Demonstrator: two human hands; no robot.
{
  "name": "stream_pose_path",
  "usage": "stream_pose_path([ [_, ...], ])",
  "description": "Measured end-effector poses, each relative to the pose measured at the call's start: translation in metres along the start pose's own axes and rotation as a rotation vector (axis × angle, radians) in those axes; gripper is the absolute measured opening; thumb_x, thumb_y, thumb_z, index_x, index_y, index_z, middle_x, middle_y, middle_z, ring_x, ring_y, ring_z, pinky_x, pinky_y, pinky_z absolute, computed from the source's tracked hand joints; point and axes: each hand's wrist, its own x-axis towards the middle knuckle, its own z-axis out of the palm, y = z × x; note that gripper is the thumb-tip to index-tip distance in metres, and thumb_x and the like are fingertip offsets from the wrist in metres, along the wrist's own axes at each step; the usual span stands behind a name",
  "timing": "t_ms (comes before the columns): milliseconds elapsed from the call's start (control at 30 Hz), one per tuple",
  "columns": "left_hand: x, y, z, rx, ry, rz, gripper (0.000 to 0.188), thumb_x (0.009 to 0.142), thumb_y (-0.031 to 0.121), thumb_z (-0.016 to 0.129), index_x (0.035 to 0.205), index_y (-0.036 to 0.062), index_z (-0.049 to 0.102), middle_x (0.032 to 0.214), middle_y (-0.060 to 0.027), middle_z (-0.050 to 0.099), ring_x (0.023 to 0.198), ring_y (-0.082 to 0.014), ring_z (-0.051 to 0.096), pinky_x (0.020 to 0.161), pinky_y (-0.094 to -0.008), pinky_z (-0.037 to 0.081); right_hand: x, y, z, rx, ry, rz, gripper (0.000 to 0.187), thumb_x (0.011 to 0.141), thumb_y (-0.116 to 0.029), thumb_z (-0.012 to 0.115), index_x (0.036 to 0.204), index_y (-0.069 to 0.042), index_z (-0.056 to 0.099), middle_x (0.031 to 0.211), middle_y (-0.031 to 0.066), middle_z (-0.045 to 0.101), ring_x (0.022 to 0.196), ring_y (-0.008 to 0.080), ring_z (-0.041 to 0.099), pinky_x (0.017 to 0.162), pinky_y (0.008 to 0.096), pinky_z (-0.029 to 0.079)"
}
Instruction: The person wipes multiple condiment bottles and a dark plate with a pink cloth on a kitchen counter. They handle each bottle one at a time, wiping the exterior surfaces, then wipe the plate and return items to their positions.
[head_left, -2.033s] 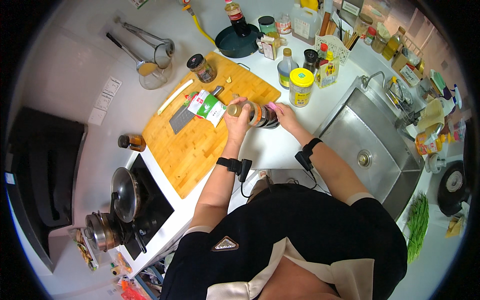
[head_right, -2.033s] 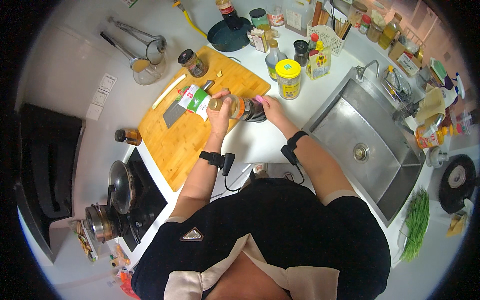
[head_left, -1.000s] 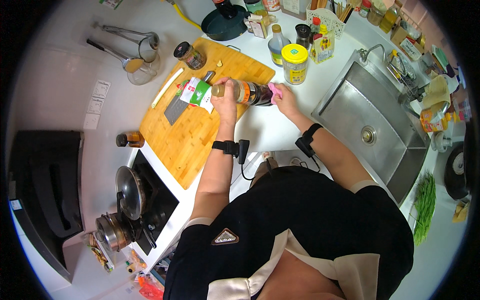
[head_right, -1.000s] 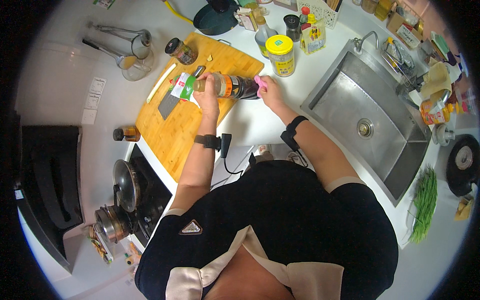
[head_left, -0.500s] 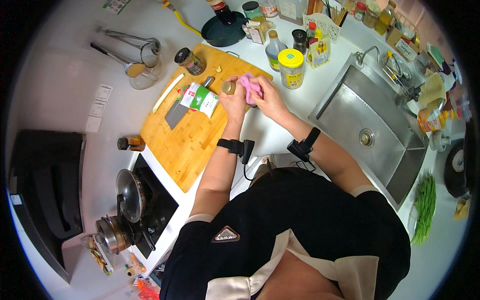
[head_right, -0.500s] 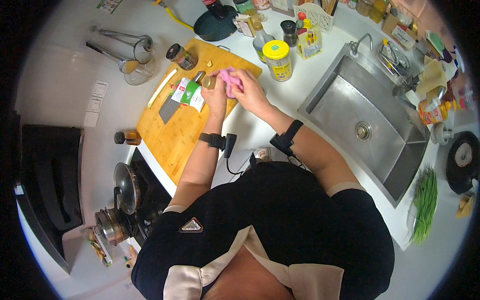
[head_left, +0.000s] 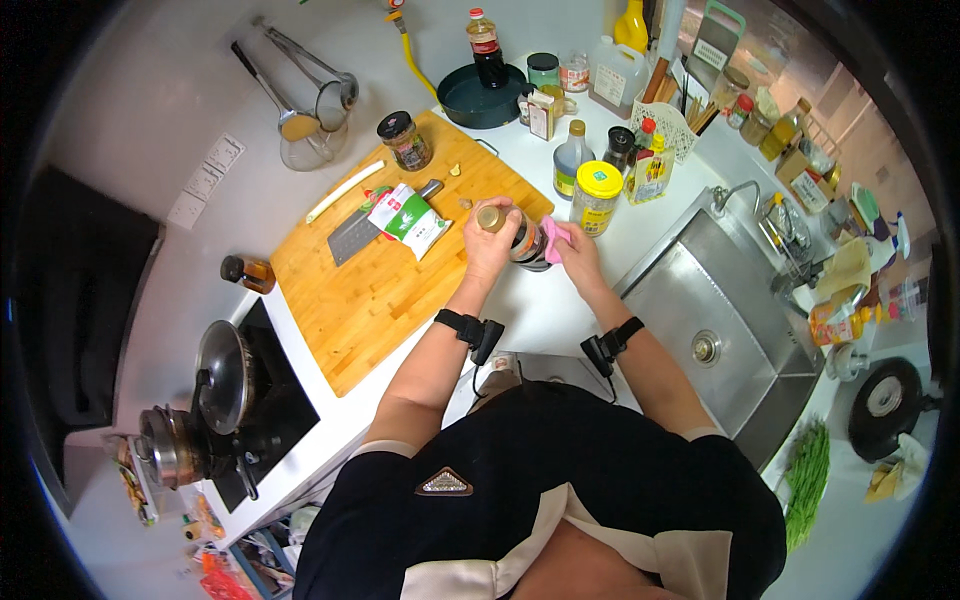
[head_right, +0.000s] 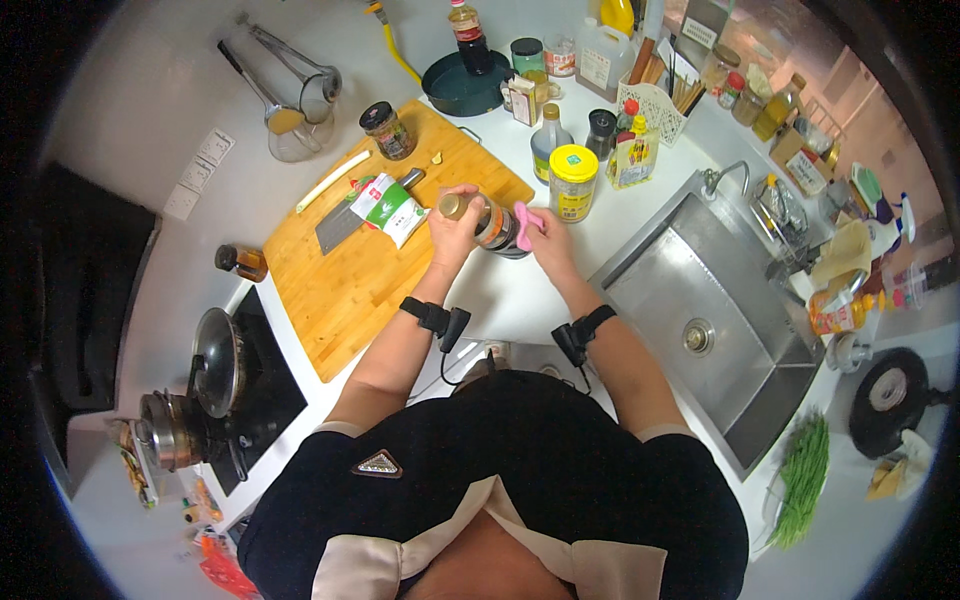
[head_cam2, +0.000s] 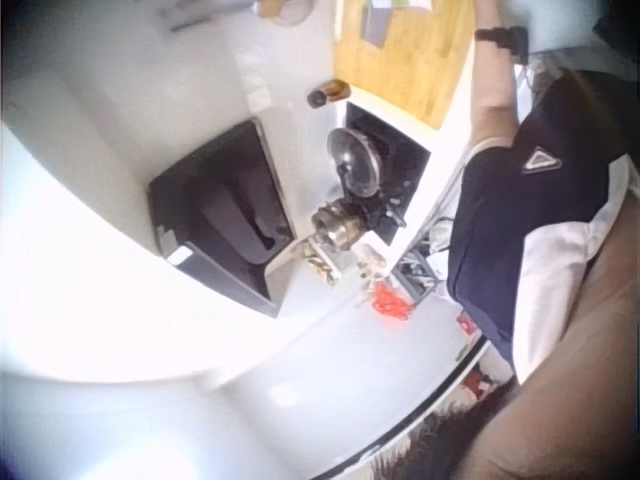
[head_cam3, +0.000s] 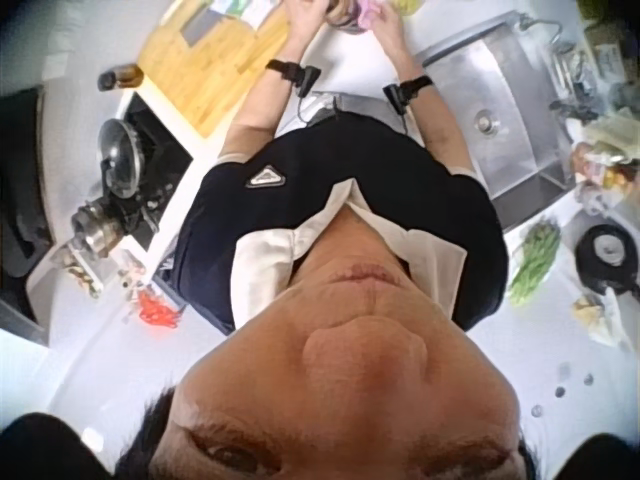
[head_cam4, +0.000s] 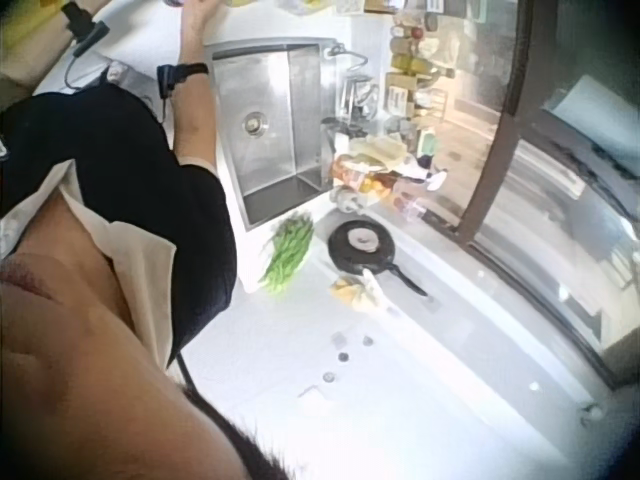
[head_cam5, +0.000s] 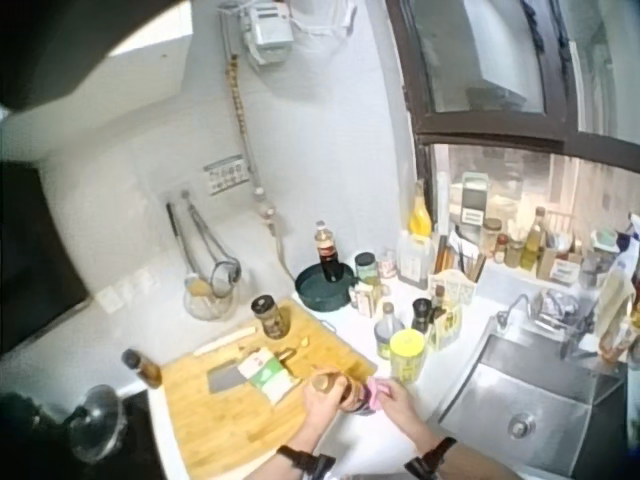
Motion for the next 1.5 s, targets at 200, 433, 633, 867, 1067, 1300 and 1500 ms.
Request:
stream_pose_path([
  [200, -0.001, -0.008, 0.000, -0.086, -0.022, 0.039, 0.023, 0.085, 0.010, 0.069, 0.106, 0.0001, 0.066, 0.098, -0.0061, 0.066, 0.087, -0.0138, 0.063, 0.081, -0.0278, 0.052, 0.016, -0.056, 0.019, -0.116, -0.105, -0.278, 0.025, 0.096, -0.013, 0.056, 0.116, -0.001, 0.063, 0.108, 0.0123, 0.061, 0.095, 0.0202, 0.062, 0.082, 0.0294, 0.050],
  [433, -0.003, -0.011, -0.017, -0.061, 0.025, -0.027, 0.024, 0.085, 0.013, 0.070, 0.105, 0.0007, 0.066, 0.099, -0.0047, 0.066, 0.090, -0.0133, 0.062, 0.084, -0.0276, 0.050, 0.039, 0.015, 0.010, -0.294, -0.177, -0.151, 0.026, 0.099, -0.019, 0.054, 0.113, 0.000, 0.065, 0.092, 0.0093, 0.066, 0.082, 0.0192, 0.062, 0.073, 0.0320, 0.049],
  [633, -0.001, 0.003, -0.012, -0.145, -0.014, -0.085, 0.026, 0.086, 0.020, 0.070, 0.105, 0.0020, 0.067, 0.101, -0.0055, 0.068, 0.093, -0.0135, 0.063, 0.085, -0.0293, 0.050, 0.020, 0.054, -0.014, -0.574, -0.039, -0.079, 0.025, 0.094, -0.022, 0.058, 0.094, 0.001, 0.066, 0.088, 0.0206, 0.067, 0.084, 0.0344, 0.066, 0.075, 0.0426, 0.050],
  [867, 0.007, 0.005, -0.009, -0.068, 0.018, -0.124, 0.025, 0.082, 0.019, 0.074, 0.099, 0.0018, 0.068, 0.099, -0.0094, 0.068, 0.093, -0.0200, 0.065, 0.086, -0.0322, 0.051, -0.002, -0.009, -0.017, -0.161, -0.039, 0.140, 0.022, 0.095, -0.018, 0.062, 0.107, -0.001, 0.068, 0.095, 0.0095, 0.070, 0.084, 0.0148, 0.066, 0.073, 0.0282, 0.051],
  [1067, 0.005, 0.008, -0.008, -0.011, -0.071, -0.009, 0.025, 0.085, 0.018, 0.070, 0.104, 0.0019, 0.066, 0.102, -0.0078, 0.067, 0.094, -0.0168, 0.064, 0.087, -0.0302, 0.050, 0.012, -0.071, 0.016, 0.001, -0.229, -0.066, 0.029, 0.102, -0.022, 0.051, 0.122, -0.003, 0.062, 0.109, 0.0057, 0.065, 0.098, 0.0099, 0.059, 0.085, 0.0237, 0.047],
  [1300, -0.004, 0.003, -0.020, -0.011, -0.026, -0.008, 0.027, 0.084, 0.016, 0.068, 0.107, 0.0006, 0.066, 0.103, -0.0091, 0.066, 0.096, -0.0190, 0.063, 0.089, -0.0306, 0.049, 0.038, -0.004, 0.019, -0.087, -0.226, 0.076, 0.036, 0.103, -0.034, 0.047, 0.109, -0.002, 0.061, 0.094, 0.0069, 0.063, 0.088, 0.0140, 0.058, 0.080, 0.0284, 0.045],
  [1500, -0.010, 0.001, -0.024, -0.043, 0.022, -0.039, 0.027, 0.086, 0.017, 0.068, 0.108, 0.0011, 0.066, 0.103, -0.0084, 0.065, 0.096, -0.0182, 0.063, 0.088, -0.0307, 0.049, 0.032, 0.073, -0.005, -0.276, -0.109, 0.149, 0.027, 0.102, -0.028, 0.053, 0.105, -0.002, 0.060, 0.088, 0.0013, 0.059, 0.074, 0.0108, 0.053, 0.067, 0.0272, 0.045],
])
